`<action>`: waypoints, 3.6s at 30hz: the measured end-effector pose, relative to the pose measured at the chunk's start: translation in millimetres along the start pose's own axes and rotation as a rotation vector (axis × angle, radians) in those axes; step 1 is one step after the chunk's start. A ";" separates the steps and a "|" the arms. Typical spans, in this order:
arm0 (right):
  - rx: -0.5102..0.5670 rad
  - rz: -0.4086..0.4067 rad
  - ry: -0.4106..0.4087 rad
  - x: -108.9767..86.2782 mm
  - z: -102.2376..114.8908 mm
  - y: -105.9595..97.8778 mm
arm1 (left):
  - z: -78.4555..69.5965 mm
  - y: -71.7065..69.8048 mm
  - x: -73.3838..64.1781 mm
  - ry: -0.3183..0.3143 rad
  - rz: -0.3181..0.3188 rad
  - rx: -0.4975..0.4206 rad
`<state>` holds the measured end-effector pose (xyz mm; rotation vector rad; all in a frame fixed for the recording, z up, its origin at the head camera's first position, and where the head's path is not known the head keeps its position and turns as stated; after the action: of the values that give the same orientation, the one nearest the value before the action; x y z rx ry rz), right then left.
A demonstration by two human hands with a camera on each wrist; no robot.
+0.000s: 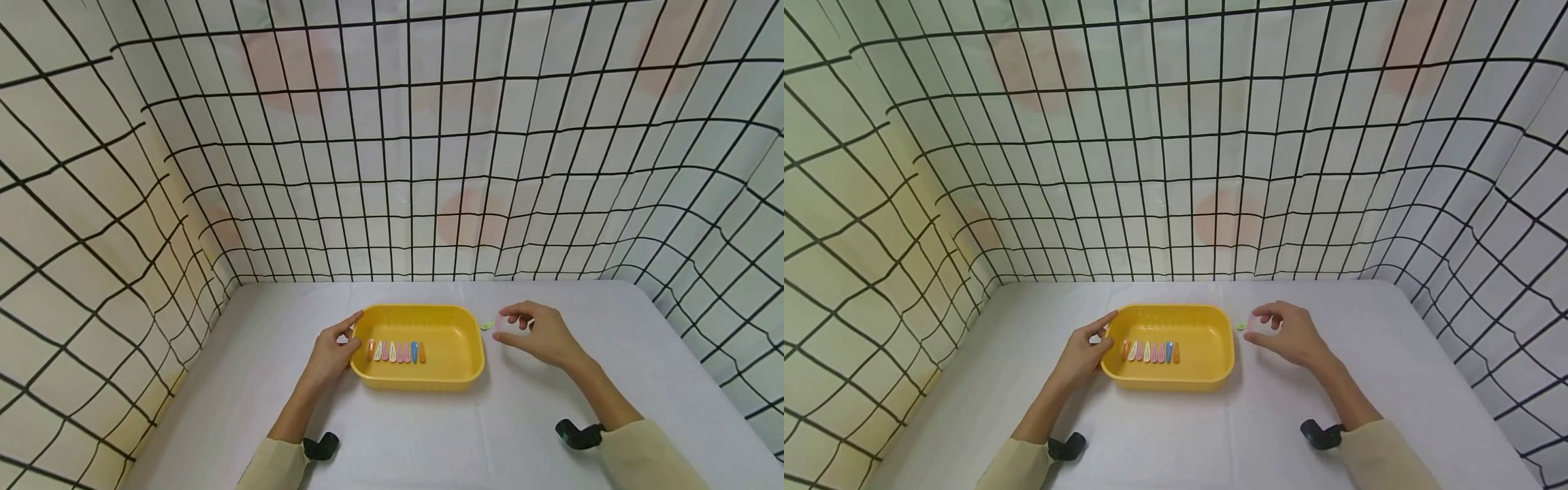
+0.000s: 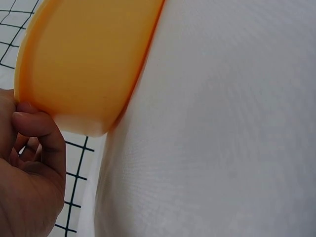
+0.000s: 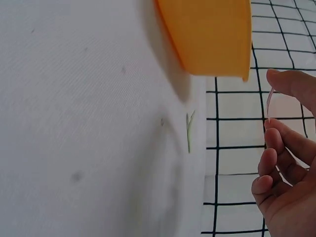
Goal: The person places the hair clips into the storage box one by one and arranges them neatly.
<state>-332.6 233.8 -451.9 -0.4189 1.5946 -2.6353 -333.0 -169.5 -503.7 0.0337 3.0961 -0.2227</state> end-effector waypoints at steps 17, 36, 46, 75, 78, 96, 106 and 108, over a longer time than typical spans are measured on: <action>0.119 0.024 -0.075 15.0 45.0 14.7 | 1.5 -0.5 -0.8 -0.008 0.006 -0.008; 0.194 0.070 -0.205 28.6 95.9 43.3 | 2.4 -0.4 1.2 -0.002 0.010 -0.005; 0.164 0.165 -0.224 31.0 103.9 68.3 | 2.0 -1.4 1.6 0.016 0.002 0.000; -0.279 0.230 -0.209 28.4 115.7 91.2 | 3.4 -1.3 1.4 0.008 0.006 -0.006; -0.309 0.241 -0.206 29.5 116.0 94.0 | 3.1 -1.7 0.8 0.004 0.004 -0.008; -0.381 0.252 -0.235 29.0 121.4 94.7 | 3.3 -1.5 1.9 0.008 0.002 -0.001; -0.396 0.263 -0.218 28.2 117.7 96.2 | 2.9 0.3 1.8 0.016 0.008 0.000; -0.393 0.258 -0.220 27.8 117.7 95.7 | 2.3 0.4 1.5 0.017 0.007 0.003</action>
<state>-341.1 82.1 -478.2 -0.4598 1.9372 -2.0148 -334.5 -169.4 -506.1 0.0464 3.1121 -0.2287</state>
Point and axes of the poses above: each hand's wrist, its own x-axis towards the middle knuckle, its own y-axis out of the palm, z = x × y, the point moved 8 cm from there along x, towards the middle knuckle, and after that the axes turned 12 degrees about -x, right-handed, at the moved point
